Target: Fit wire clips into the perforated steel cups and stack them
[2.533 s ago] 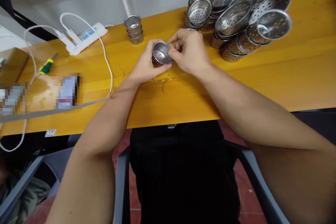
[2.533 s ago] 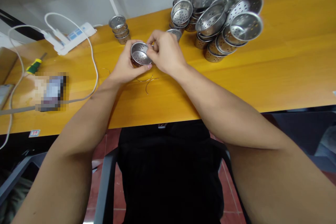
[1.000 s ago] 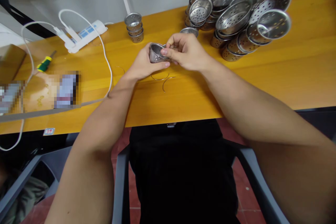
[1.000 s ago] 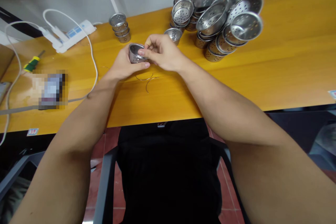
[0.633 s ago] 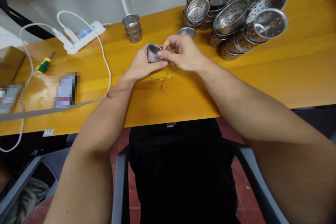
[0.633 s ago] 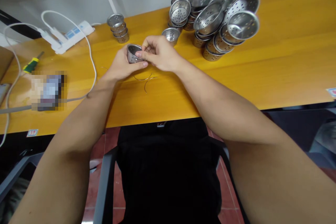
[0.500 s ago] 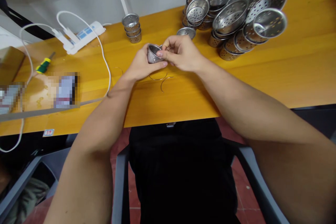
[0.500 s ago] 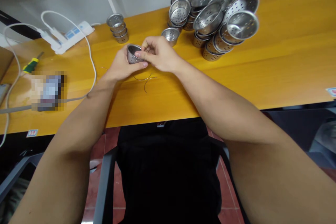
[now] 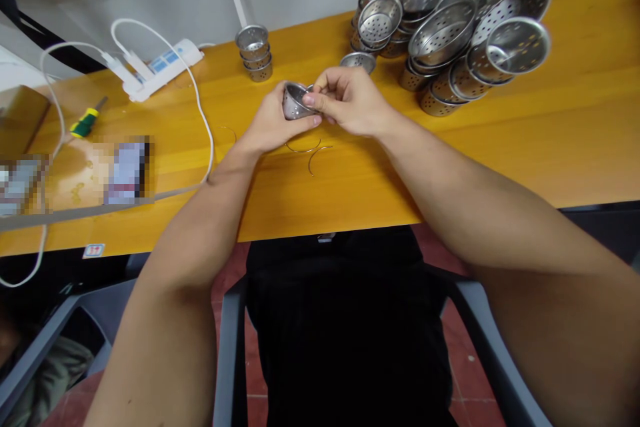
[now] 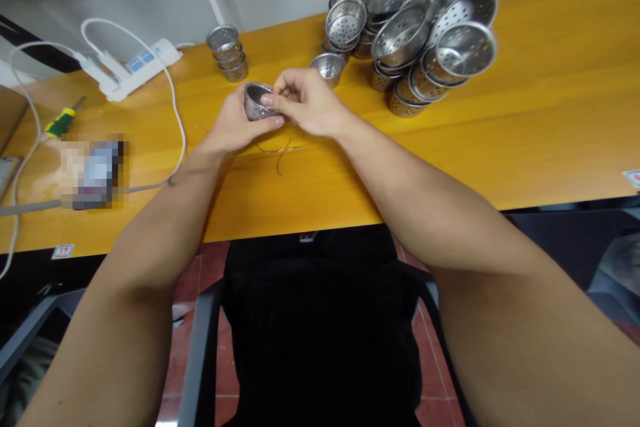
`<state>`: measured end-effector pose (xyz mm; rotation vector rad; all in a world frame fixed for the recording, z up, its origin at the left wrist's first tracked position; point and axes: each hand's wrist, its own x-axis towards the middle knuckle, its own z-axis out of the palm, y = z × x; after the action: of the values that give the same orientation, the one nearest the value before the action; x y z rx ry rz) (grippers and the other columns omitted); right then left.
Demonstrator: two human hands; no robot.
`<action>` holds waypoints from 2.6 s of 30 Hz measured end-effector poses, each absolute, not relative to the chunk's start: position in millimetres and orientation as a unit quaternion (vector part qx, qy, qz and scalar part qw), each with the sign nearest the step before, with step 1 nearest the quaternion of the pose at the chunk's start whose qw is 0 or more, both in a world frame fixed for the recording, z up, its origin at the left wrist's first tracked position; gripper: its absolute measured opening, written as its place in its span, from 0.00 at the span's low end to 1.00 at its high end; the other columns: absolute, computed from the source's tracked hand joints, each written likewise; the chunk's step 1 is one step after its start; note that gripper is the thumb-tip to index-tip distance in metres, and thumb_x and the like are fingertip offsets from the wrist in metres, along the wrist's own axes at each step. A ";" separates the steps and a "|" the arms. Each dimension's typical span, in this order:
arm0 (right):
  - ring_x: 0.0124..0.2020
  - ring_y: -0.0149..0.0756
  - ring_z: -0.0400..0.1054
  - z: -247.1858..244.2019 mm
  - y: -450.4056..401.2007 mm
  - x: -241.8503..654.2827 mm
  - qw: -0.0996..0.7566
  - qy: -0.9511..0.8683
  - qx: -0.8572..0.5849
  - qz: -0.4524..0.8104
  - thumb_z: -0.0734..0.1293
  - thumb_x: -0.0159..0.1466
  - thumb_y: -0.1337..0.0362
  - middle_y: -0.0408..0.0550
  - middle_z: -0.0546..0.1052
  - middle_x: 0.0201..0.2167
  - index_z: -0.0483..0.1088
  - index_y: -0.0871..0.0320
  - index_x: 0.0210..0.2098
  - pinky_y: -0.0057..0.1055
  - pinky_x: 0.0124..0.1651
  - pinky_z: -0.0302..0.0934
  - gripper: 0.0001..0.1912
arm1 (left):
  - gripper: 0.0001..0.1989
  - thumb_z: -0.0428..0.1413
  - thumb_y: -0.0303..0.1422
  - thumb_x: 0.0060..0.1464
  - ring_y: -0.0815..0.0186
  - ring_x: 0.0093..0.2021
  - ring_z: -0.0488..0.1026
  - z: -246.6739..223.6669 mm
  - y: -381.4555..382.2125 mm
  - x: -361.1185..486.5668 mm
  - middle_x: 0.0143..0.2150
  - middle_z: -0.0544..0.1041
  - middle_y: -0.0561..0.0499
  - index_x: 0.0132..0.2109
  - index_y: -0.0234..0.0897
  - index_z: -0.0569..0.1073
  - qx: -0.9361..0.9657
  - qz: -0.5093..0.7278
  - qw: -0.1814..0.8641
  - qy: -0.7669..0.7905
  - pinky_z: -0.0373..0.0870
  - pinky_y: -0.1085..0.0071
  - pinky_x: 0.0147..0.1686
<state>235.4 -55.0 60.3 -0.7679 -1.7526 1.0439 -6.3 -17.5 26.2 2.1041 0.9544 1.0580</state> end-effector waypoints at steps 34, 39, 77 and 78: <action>0.33 0.47 0.70 70.3 -67.0 228.2 0.476 -0.707 -0.340 0.397 0.88 0.62 0.21 0.45 0.74 0.30 0.72 0.46 0.36 0.41 0.30 0.68 0.40 | 0.38 0.87 0.53 0.55 0.43 0.65 0.85 39.5 -27.3 0.0 0.57 0.86 0.44 0.60 0.44 0.79 0.783 0.406 0.321 0.346 0.80 0.43 0.75; 0.33 0.46 0.70 70.2 -65.6 229.6 0.475 -0.706 -0.342 0.399 0.89 0.62 0.22 0.44 0.75 0.30 0.73 0.46 0.37 0.40 0.30 0.68 0.39 | 0.34 0.86 0.53 0.58 0.45 0.63 0.86 41.1 -30.1 -0.5 0.58 0.87 0.44 0.60 0.45 0.79 0.783 0.403 0.323 0.347 0.83 0.45 0.71; 0.29 0.39 0.72 75.3 -60.8 249.5 0.427 -0.734 -0.274 0.451 0.90 0.62 0.23 0.43 0.81 0.28 0.80 0.48 0.42 0.43 0.37 0.70 0.38 | 0.34 0.87 0.51 0.57 0.46 0.61 0.89 44.4 -34.8 2.2 0.57 0.89 0.45 0.59 0.47 0.79 0.771 0.422 0.326 0.349 0.88 0.43 0.69; 0.29 0.39 0.72 75.5 -60.6 249.1 0.429 -0.733 -0.275 0.451 0.91 0.61 0.24 0.43 0.80 0.28 0.80 0.48 0.42 0.43 0.37 0.70 0.39 | 0.35 0.87 0.50 0.56 0.46 0.62 0.88 44.2 -34.1 1.7 0.58 0.89 0.44 0.59 0.48 0.79 0.771 0.423 0.325 0.348 0.87 0.43 0.70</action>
<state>249.1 -60.6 75.5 -0.6876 -1.8285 1.1250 1.7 -34.1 44.2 2.0216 0.9121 1.1088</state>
